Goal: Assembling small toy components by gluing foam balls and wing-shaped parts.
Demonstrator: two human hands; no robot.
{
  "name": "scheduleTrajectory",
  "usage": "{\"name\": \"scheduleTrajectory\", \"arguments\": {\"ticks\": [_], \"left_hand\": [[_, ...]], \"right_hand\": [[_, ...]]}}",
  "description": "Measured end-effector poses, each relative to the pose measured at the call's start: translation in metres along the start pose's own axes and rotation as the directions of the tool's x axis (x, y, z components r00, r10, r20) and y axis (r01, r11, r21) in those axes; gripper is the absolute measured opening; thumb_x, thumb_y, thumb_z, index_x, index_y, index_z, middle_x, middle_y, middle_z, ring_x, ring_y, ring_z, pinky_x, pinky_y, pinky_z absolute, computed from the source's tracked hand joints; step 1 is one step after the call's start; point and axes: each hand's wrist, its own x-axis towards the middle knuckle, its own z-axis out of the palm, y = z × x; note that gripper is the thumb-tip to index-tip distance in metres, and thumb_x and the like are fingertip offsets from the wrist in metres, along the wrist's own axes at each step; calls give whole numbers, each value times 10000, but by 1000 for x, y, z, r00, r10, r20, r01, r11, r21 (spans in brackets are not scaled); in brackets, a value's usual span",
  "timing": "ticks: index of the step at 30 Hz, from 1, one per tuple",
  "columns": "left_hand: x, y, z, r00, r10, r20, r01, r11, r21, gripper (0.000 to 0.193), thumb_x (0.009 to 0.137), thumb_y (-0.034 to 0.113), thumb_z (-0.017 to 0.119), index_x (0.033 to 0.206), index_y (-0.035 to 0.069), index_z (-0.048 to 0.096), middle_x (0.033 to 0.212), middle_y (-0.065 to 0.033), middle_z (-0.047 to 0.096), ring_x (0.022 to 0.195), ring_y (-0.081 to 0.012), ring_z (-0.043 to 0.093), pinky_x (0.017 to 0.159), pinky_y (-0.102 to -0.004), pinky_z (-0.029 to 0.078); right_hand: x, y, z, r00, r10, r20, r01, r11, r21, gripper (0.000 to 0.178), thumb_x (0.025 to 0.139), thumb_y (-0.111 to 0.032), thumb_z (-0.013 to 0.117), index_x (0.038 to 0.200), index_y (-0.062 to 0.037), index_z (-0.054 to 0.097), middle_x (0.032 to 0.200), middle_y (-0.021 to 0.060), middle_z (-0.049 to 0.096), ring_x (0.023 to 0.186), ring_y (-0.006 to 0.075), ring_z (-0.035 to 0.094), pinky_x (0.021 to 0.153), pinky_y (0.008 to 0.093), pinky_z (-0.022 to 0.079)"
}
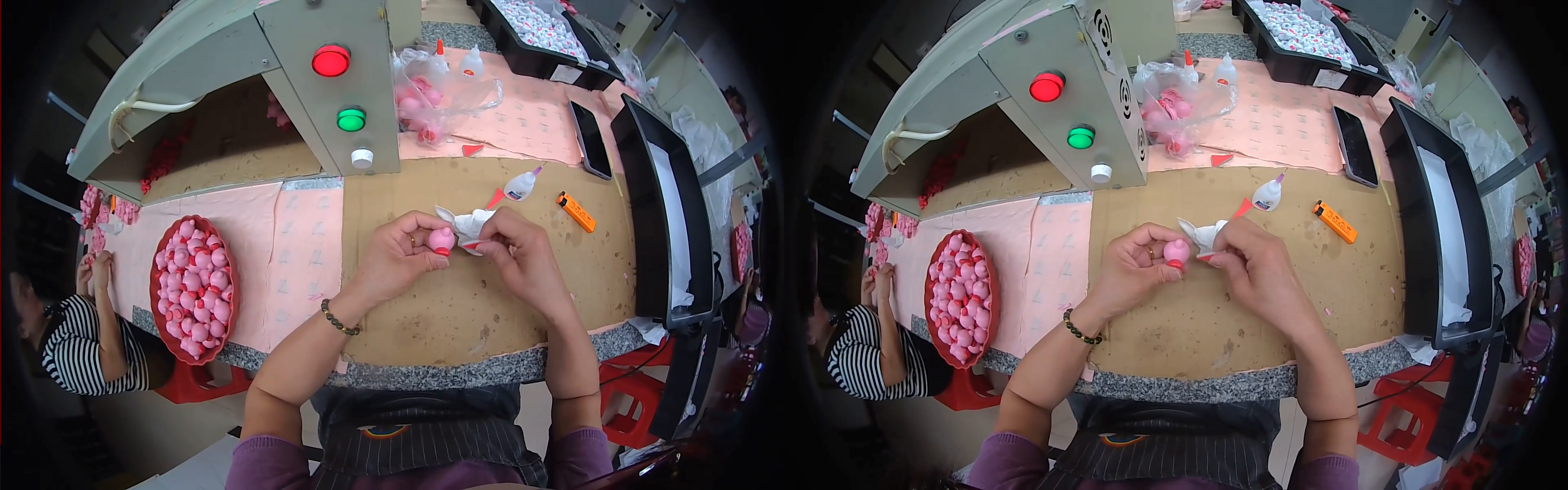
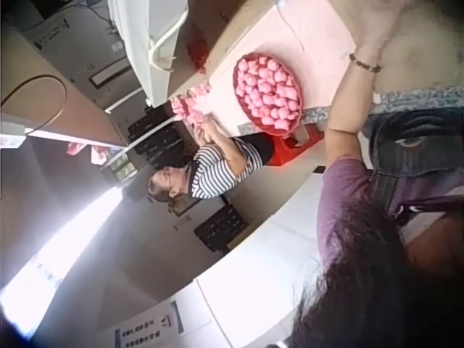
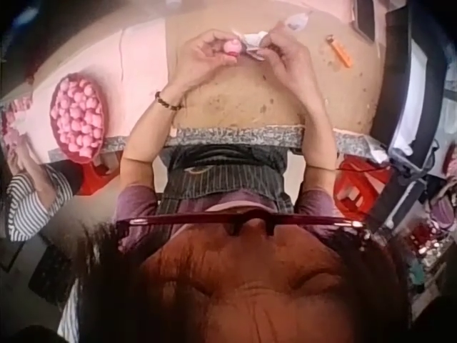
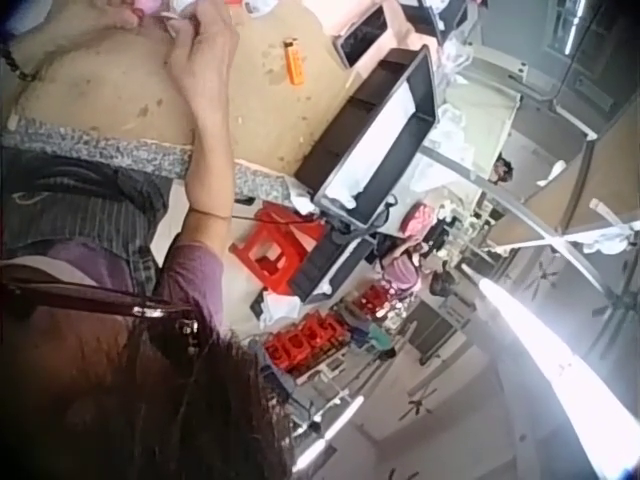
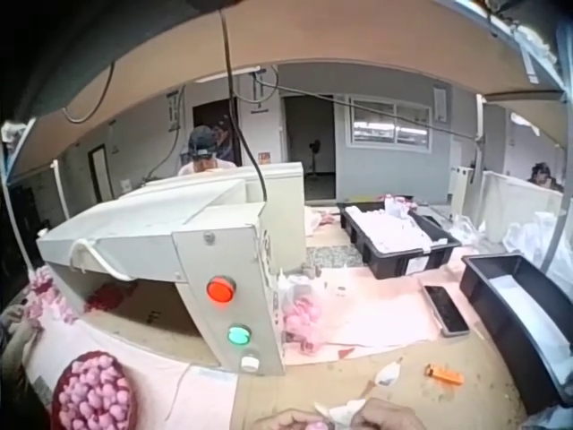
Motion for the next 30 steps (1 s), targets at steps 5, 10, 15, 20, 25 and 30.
{"name": "scheduleTrajectory", "arguments": {"ticks": [5, 10, 15, 20, 25, 30], "left_hand": [[-1, -1, 4, 998, -49, 32, 48, 999, 24, 379, 748, -112, 637, 1098, -18, 529, 1047, -59, 568, 951, -134, 569, 814, -265, 504], [-1, -2, 10, 999, -41, 20, 40, 998, 55, 342, 758, -124, 616, 1072, -16, 531, 980, -55, 583, 866, -104, 594, 780, -234, 515], [-2, -4, 6, 998, -64, 8, 63, 995, 72, 313, 770, -121, 600, 1065, -32, 541, 950, -53, 593, 842, -97, 597, 772, -220, 510], [-3, -1, 6, 995, -100, -5, 100, 992, 82, 349, 773, -88, 625, 1111, -42, 550, 982, -52, 611, 868, -92, 584, 777, -214, 491], [-3, 0, 6, 992, -125, -6, 125, 984, 124, 337, 794, -87, 596, 1122, -34, 548, 992, -58, 612, 847, -77, 586, 745, -202, 491], [-3, 2, 2, 992, -128, 16, 127, 989, 75, 338, 795, -90, 586, 1126, -31, 558, 996, -49, 620, 846, -71, 580, 725, -199, 486]], "right_hand": [[-1, 3, 19, 986, 169, 6, -147, 844, 516, 84, 843, 64, 519, 855, -16, 495, 751, 3, 518, 660, 55, 507, 580, 197, 418], [-5, 2, 40, 959, 276, 58, -263, 798, 543, 86, 845, 73, 513, 848, -12, 496, 767, 2, 537, 659, 42, 502, 587, 187, 420], [-2, 23, 34, 994, 8, -110, 14, 980, 198, 104, 813, 97, 534, 768, 4, 519, 745, 15, 532, 633, 49, 493, 579, 181, 408], [-1, 3, 26, 976, 166, -138, -82, 876, 474, 101, 787, 108, 547, 756, 12, 540, 732, 20, 530, 623, 80, 494, 577, 206, 412], [-2, 10, 37, 966, -175, -188, 190, 979, 67, 81, 749, 104, 579, 755, 28, 550, 718, 64, 547, 642, 115, 529, 568, 243, 418], [0, 10, 30, 967, -26, -254, 73, 982, 176, 77, 743, 109, 573, 750, 36, 549, 702, 79, 549, 638, 146, 541, 576, 251, 426]]}}
